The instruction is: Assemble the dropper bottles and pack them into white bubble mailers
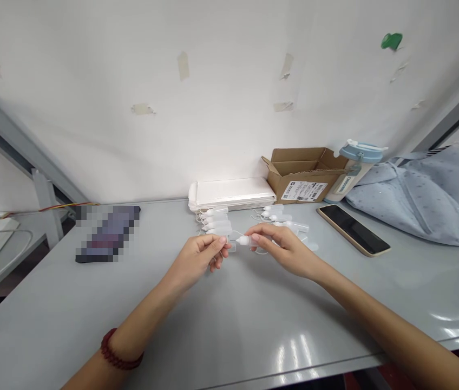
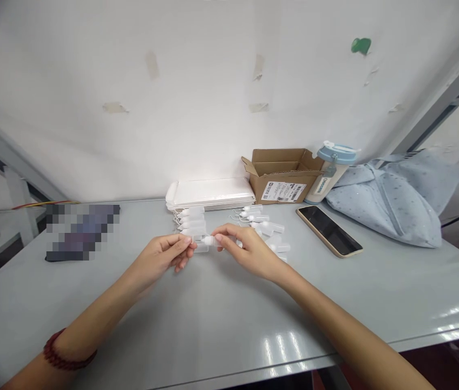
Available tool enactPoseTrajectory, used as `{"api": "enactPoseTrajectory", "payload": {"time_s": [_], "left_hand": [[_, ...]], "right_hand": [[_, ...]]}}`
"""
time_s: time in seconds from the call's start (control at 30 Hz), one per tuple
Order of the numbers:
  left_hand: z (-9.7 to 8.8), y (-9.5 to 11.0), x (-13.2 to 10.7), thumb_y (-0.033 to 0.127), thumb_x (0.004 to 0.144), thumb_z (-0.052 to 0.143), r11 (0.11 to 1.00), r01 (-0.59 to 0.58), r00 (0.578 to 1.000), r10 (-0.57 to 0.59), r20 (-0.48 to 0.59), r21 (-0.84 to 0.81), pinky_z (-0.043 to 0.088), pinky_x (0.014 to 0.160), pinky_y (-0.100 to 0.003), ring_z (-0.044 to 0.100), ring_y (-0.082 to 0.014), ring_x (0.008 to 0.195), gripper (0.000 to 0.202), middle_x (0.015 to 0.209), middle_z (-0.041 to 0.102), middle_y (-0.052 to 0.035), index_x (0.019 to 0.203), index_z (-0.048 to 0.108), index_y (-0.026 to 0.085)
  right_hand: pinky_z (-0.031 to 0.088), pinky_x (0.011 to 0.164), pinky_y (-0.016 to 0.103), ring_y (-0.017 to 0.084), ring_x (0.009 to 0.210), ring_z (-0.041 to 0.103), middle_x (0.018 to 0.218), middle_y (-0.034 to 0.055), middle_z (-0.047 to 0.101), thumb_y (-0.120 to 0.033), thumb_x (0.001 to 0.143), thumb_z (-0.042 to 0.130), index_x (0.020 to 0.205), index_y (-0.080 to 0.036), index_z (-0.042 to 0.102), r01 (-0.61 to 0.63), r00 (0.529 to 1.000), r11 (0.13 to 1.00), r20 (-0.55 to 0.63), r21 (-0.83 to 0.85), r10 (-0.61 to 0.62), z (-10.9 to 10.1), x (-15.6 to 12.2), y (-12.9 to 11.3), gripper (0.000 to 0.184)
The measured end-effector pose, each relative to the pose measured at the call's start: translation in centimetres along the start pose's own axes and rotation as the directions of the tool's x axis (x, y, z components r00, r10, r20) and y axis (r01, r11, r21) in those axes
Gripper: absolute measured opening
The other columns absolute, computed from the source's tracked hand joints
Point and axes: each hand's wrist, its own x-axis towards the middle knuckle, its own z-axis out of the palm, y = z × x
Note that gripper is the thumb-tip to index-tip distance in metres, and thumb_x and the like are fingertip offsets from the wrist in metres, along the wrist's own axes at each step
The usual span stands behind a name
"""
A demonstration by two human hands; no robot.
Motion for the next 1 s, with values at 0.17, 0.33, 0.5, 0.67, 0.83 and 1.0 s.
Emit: {"api": "enactPoseTrajectory", "payload": {"time_s": [0.17,0.33,0.5,0.67,0.83,1.0], "left_hand": [[0.21,-0.34,-0.14,0.046,0.082,0.055,0.997,0.026,0.999,-0.024,0.027,-0.073,0.037,0.053,-0.023,0.044,-0.0078,0.053,0.035,0.068,0.056,0.0001,0.085,0.066,0.014],[0.35,-0.2,-0.26,0.047,0.082,0.055,0.996,0.035,0.999,-0.033,0.028,-0.084,0.036,0.053,-0.023,0.044,-0.0085,0.054,0.035,0.068,0.055,-0.0003,0.082,0.066,0.014],[0.45,-0.01,-0.24,0.046,0.081,0.054,0.996,0.038,0.999,-0.037,0.014,-0.081,0.036,0.052,-0.023,0.043,-0.0089,0.054,0.035,0.069,0.054,-0.0016,0.078,0.064,0.013],[0.46,-0.13,-0.21,0.046,0.081,0.055,0.996,0.036,0.999,-0.035,0.012,-0.085,0.036,0.052,-0.023,0.043,-0.0082,0.053,0.034,0.068,0.055,-0.0009,0.078,0.065,0.014],[0.49,-0.24,-0.23,0.047,0.081,0.056,0.997,0.027,1.0,-0.027,-0.004,-0.068,0.037,0.052,-0.023,0.044,-0.0084,0.053,0.036,0.066,0.055,-0.0006,0.078,0.066,0.013],[0.59,-0.24,-0.29,0.048,0.08,0.054,1.0,0.001,1.0,-0.001,-0.013,-0.012,0.038,0.053,-0.024,0.046,-0.0096,0.052,0.036,0.067,0.059,-0.002,0.08,0.065,0.014]], "right_hand": [[0.048,0.073,0.03,0.016,0.081,0.061,0.089,0.0036,0.065,-0.037,0.092,0.041,0.099,-0.021,0.061,-0.005,1.0,1.0,0.019,0.007,0.005,0.17,-0.16,0.1,0.027],[0.047,0.073,0.031,0.016,0.078,0.06,0.082,0.0026,0.065,-0.038,0.093,0.04,0.097,-0.021,0.062,0.01,1.0,1.0,0.023,-0.014,-0.01,0.08,-0.2,-0.02,0.027],[0.047,0.072,0.03,0.016,0.078,0.06,0.082,0.0029,0.064,-0.037,0.093,0.04,0.098,-0.021,0.062,0.024,0.999,1.0,0.032,-0.014,-0.024,0.13,-0.2,-0.14,0.028],[0.047,0.071,0.029,0.015,0.077,0.06,0.081,0.0027,0.064,-0.036,0.093,0.04,0.097,-0.02,0.062,0.038,0.999,0.999,0.034,-0.02,-0.037,0.22,-0.1,-0.03,0.027],[0.046,0.068,0.028,0.015,0.074,0.06,0.079,0.0023,0.065,-0.036,0.093,0.04,0.098,-0.02,0.059,0.015,1.0,0.999,0.018,-0.038,-0.015,0.41,-0.09,0.16,0.025],[0.044,0.063,0.027,0.015,0.071,0.059,0.077,0.0016,0.065,-0.038,0.093,0.039,0.105,-0.021,0.054,0.01,1.0,0.999,-0.01,-0.039,-0.01,0.88,-0.21,0.56,0.025]]}}
